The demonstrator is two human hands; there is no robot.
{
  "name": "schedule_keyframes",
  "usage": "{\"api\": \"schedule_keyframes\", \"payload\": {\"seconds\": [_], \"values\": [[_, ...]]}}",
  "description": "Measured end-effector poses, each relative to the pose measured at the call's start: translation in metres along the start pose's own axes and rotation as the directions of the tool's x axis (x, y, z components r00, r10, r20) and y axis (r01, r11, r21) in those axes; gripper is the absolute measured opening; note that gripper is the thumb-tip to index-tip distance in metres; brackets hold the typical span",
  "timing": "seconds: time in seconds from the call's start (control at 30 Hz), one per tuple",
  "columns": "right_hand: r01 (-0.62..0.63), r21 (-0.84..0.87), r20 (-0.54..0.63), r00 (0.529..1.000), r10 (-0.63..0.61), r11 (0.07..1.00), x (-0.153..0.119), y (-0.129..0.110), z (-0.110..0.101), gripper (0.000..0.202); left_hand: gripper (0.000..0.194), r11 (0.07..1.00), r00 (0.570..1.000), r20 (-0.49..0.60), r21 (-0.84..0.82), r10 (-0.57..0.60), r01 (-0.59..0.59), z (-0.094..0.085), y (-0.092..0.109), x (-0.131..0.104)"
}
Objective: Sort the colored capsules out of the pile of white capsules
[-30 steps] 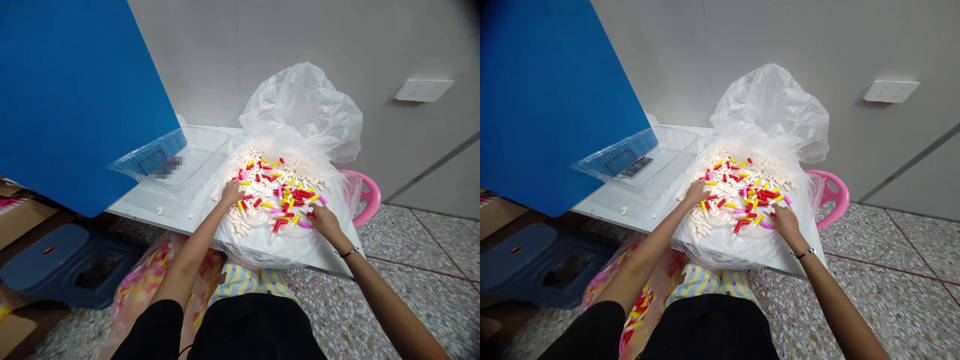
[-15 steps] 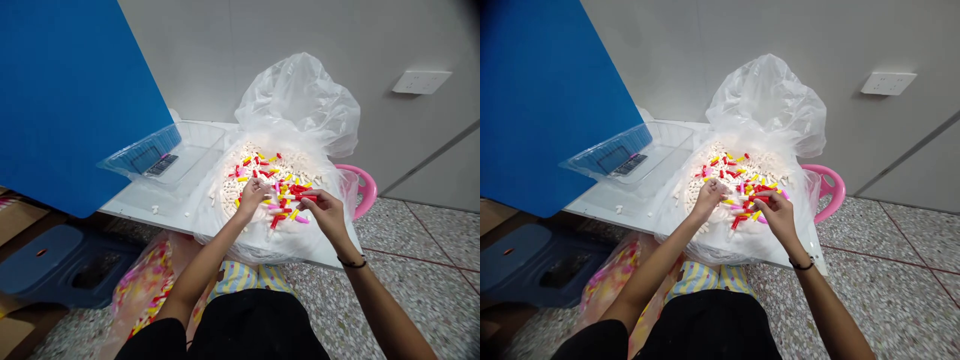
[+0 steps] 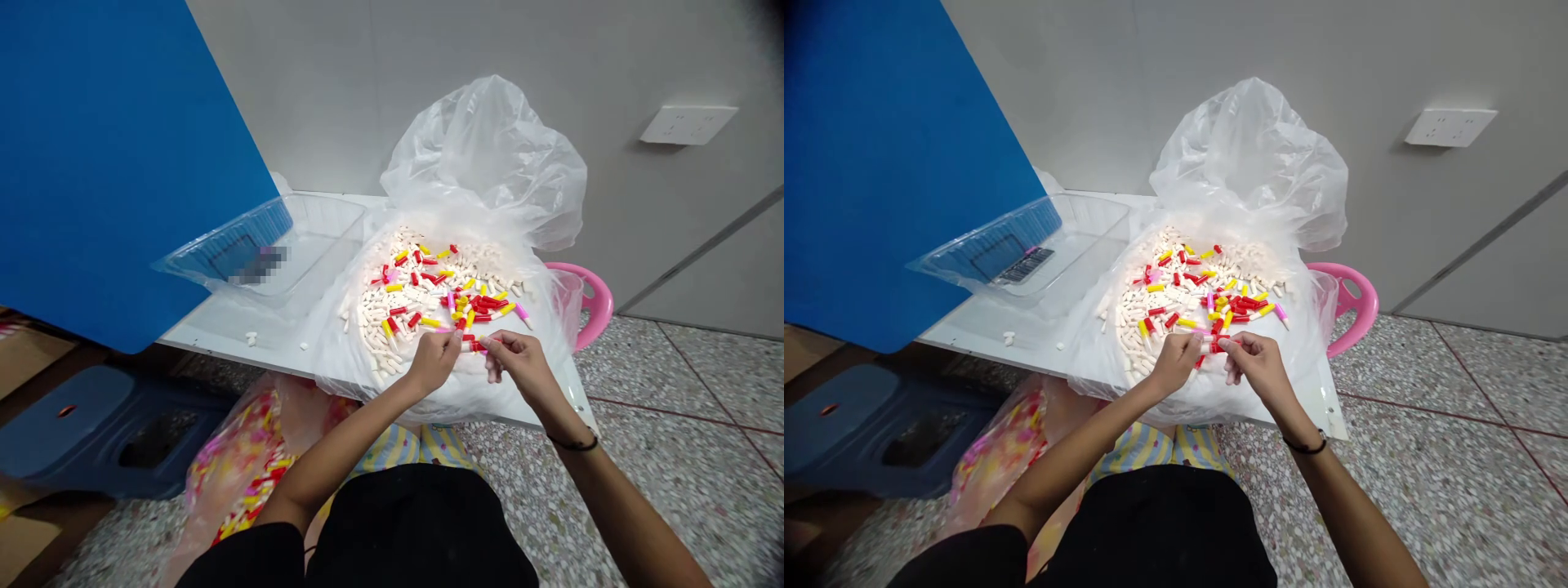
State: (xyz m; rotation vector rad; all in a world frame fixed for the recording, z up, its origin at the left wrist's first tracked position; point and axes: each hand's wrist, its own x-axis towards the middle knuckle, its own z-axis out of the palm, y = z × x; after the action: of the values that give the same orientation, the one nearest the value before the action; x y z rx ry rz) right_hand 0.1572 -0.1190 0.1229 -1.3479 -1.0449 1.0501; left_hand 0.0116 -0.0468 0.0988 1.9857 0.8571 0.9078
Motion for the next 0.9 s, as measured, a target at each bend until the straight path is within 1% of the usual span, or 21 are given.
{"api": "schedule_keyframes", "payload": {"seconds": [0.03, 0.1, 0.17, 0.2, 0.23, 0.27, 0.3, 0.33, 0.37, 0.4, 0.43, 0.47, 0.5, 0.57, 0.63, 0.7, 0.77, 0.8, 0.83, 0.87, 0.9], "values": [[-0.042, 0.012, 0.039, 0.998, 0.042, 0.999, 0.000, 0.002, -0.002, 0.039, 0.047, 0.994, 0.998, 0.018, 0.082, 0.068, -0.069, -0.002, 0.000, -0.001], [-0.119, 0.024, 0.128, 0.985, 0.115, 0.993, 0.001, 0.008, -0.004, 0.043, 0.043, 0.956, 0.978, 0.086, 0.212, 0.188, -0.202, -0.008, -0.001, -0.001], [-0.182, 0.001, 0.200, 0.963, 0.178, 0.983, -0.001, 0.013, -0.006, 0.045, 0.040, 0.924, 0.960, 0.145, 0.272, 0.238, -0.270, -0.012, -0.002, 0.000], [-0.188, -0.031, 0.215, 0.958, 0.191, 0.982, -0.002, 0.016, -0.006, 0.045, 0.040, 0.924, 0.961, 0.158, 0.277, 0.228, -0.265, -0.013, -0.003, 0.001], [-0.157, -0.080, 0.200, 0.965, 0.170, 0.984, -0.004, 0.017, -0.006, 0.043, 0.041, 0.934, 0.967, 0.161, 0.267, 0.197, -0.235, -0.014, -0.004, 0.002], [-0.085, -0.151, 0.165, 0.980, 0.110, 0.985, -0.005, 0.018, -0.007, 0.040, 0.042, 0.952, 0.977, 0.156, 0.244, 0.148, -0.183, -0.014, -0.005, 0.003], [0.020, -0.242, 0.129, 0.992, 0.012, 0.970, -0.008, 0.019, -0.008, 0.037, 0.044, 0.971, 0.985, 0.149, 0.208, 0.085, -0.115, -0.014, -0.006, 0.004], [0.140, -0.341, 0.106, 0.988, -0.110, 0.930, -0.010, 0.018, -0.009, 0.034, 0.044, 0.986, 0.989, 0.148, 0.162, 0.018, -0.042, -0.013, -0.007, 0.005], [0.254, -0.431, 0.107, 0.967, -0.231, 0.866, -0.012, 0.018, -0.011, 0.033, 0.044, 0.993, 0.987, 0.155, 0.113, -0.040, 0.023, -0.012, -0.008, 0.005], [0.343, -0.498, 0.129, 0.937, -0.323, 0.796, -0.013, 0.017, -0.013, 0.031, 0.044, 0.995, 0.982, 0.168, 0.068, -0.081, 0.070, -0.012, -0.008, 0.004], [0.398, -0.539, 0.167, 0.914, -0.369, 0.742, -0.015, 0.016, -0.015, 0.029, 0.044, 0.995, 0.979, 0.179, 0.039, -0.096, 0.091, -0.011, -0.009, 0.003], [0.421, -0.553, 0.204, 0.905, -0.373, 0.719, -0.016, 0.014, -0.018, 0.027, 0.044, 0.996, 0.980, 0.177, 0.031, -0.088, 0.084, -0.010, -0.009, 0.002], [0.418, -0.548, 0.232, 0.908, -0.348, 0.725, -0.016, 0.013, -0.019, 0.026, 0.045, 0.998, 0.985, 0.165, 0.046, -0.057, 0.050, -0.010, -0.009, 0.000], [0.350, -0.492, 0.285, 0.930, -0.232, 0.797, -0.018, 0.008, -0.022, 0.026, 0.046, 0.990, 0.988, 0.139, 0.122, 0.059, -0.076, -0.010, -0.010, -0.004], [0.222, -0.391, 0.339, 0.937, -0.084, 0.893, -0.019, 0.004, -0.022, 0.028, 0.045, 0.947, 0.964, 0.158, 0.209, 0.214, -0.245, -0.011, -0.012, -0.007], [0.067, -0.281, 0.385, 0.922, 0.048, 0.957, -0.022, 0.002, -0.020, 0.032, 0.042, 0.869, 0.908, 0.212, 0.275, 0.362, -0.411, -0.014, -0.015, -0.009], [-0.079, -0.188, 0.412, 0.898, 0.151, 0.979, -0.025, 0.004, -0.016, 0.034, 0.040, 0.779, 0.840, 0.262, 0.319, 0.475, -0.540, -0.016, -0.020, -0.009], [-0.138, -0.147, 0.415, 0.890, 0.188, 0.979, -0.026, 0.006, -0.013, 0.034, 0.039, 0.741, 0.810, 0.287, 0.330, 0.511, -0.585, -0.017, -0.023, -0.008], [-0.187, -0.109, 0.408, 0.887, 0.216, 0.976, -0.025, 0.011, -0.011, 0.034, 0.039, 0.715, 0.789, 0.311, 0.338, 0.530, -0.612, -0.018, -0.027, -0.006], [-0.220, -0.080, 0.398, 0.887, 0.233, 0.972, -0.023, 0.016, -0.009, 0.035, 0.038, 0.703, 0.783, 0.329, 0.348, 0.528, -0.620, -0.018, -0.031, -0.003], [-0.232, -0.069, 0.386, 0.890, 0.240, 0.970, -0.018, 0.022, -0.008, 0.036, 0.038, 0.704, 0.793, 0.341, 0.368, 0.505, -0.607, -0.017, -0.034, 0.001]]}}
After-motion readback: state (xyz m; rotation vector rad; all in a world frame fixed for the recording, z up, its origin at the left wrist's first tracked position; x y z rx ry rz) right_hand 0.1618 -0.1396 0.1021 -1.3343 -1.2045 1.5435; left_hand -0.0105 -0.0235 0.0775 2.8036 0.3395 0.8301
